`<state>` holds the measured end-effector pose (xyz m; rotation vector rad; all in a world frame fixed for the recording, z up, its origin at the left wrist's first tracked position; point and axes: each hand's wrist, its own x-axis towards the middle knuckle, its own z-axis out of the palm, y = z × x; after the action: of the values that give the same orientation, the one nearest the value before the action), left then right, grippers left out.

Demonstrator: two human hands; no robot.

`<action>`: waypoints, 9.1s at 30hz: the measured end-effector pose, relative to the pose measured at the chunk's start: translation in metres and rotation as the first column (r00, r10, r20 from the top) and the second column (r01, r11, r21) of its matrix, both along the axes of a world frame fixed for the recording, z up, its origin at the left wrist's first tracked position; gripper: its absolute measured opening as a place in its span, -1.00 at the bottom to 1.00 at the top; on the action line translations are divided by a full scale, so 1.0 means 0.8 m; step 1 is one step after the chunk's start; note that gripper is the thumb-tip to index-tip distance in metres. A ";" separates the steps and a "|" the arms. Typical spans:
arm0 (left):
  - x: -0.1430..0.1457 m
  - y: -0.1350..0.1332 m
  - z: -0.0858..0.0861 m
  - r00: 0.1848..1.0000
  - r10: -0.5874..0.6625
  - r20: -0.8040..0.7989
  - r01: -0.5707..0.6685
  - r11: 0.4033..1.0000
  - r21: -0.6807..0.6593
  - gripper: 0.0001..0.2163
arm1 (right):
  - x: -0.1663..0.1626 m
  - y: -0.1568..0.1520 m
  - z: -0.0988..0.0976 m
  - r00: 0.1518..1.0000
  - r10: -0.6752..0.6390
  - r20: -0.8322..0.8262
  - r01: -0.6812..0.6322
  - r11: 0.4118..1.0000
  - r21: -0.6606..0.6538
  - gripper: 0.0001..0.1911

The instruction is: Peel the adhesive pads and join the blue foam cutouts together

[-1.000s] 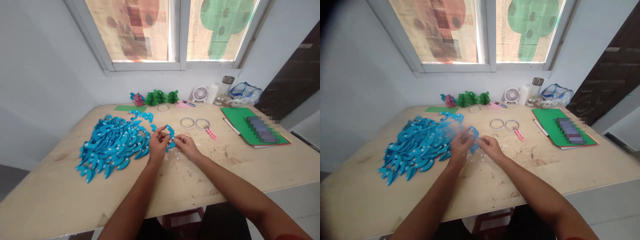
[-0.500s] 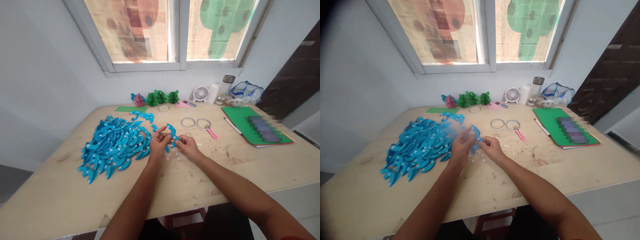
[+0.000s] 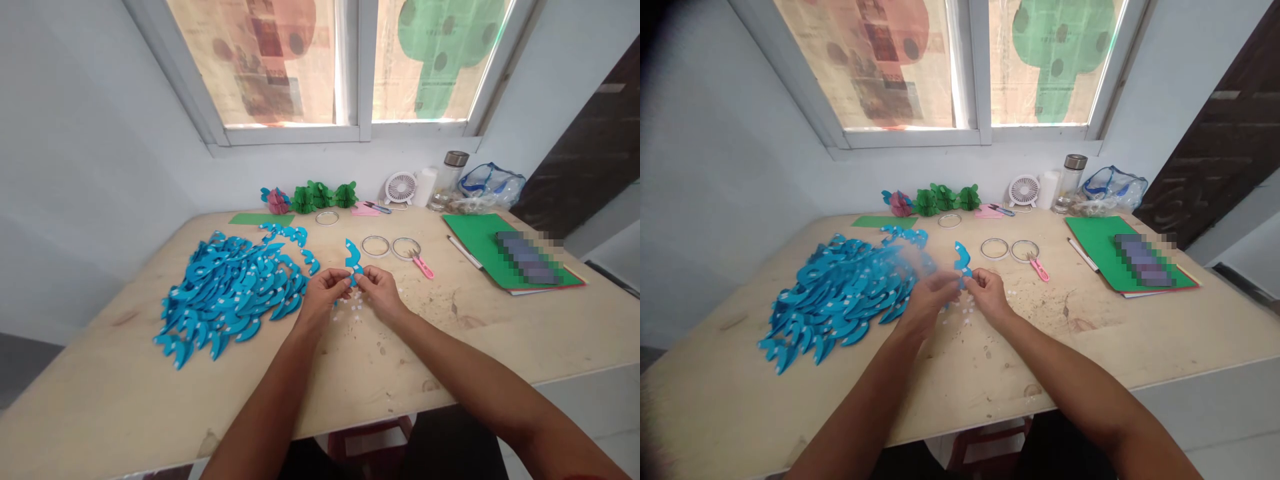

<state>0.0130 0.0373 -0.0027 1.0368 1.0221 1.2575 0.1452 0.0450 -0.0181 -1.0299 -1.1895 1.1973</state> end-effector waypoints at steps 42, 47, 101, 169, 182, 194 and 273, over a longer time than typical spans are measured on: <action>0.003 -0.007 0.013 0.992 -0.054 -0.115 0.076 0.977 0.197 -0.77 | 0.004 0.004 -0.004 0.901 0.111 -0.419 -0.177 0.977 -0.122 -0.80; 0.003 -0.007 0.013 0.995 -0.039 -0.093 0.057 0.979 0.195 -0.81 | 0.003 0.003 -0.003 0.916 0.099 -0.389 -0.158 0.980 -0.122 -0.78; -0.002 -0.008 0.020 0.995 -0.074 -0.066 0.083 0.987 0.138 -0.84 | 0.005 -0.001 0.008 0.876 0.169 -0.452 -0.269 0.949 -0.166 -0.82; 0.003 -0.009 0.011 0.772 0.305 -0.557 0.113 0.797 0.593 -0.88 | 0.001 0.001 0.002 0.936 0.128 -0.327 -0.182 0.973 -0.140 -0.81; 0.003 -0.005 0.006 0.887 0.182 -0.424 0.031 0.893 0.449 -0.87 | 0.001 0.002 -0.003 0.941 0.127 -0.313 -0.179 0.974 -0.141 -0.79; 0.000 -0.002 0.001 0.913 0.163 -0.374 0.008 0.909 0.416 -0.84 | 0.001 0.000 0.005 0.911 0.148 -0.386 -0.217 0.966 -0.141 -0.71; 0.002 -0.009 0.010 0.725 0.314 -0.613 -0.045 0.910 0.413 -0.83 | 0.003 -0.003 0.009 0.995 -0.070 0.078 0.065 0.996 0.061 -0.73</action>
<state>0.0149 0.0297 0.0056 1.8123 1.4961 1.2890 0.1478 0.0424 -0.0109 -1.0739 -1.2350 1.0713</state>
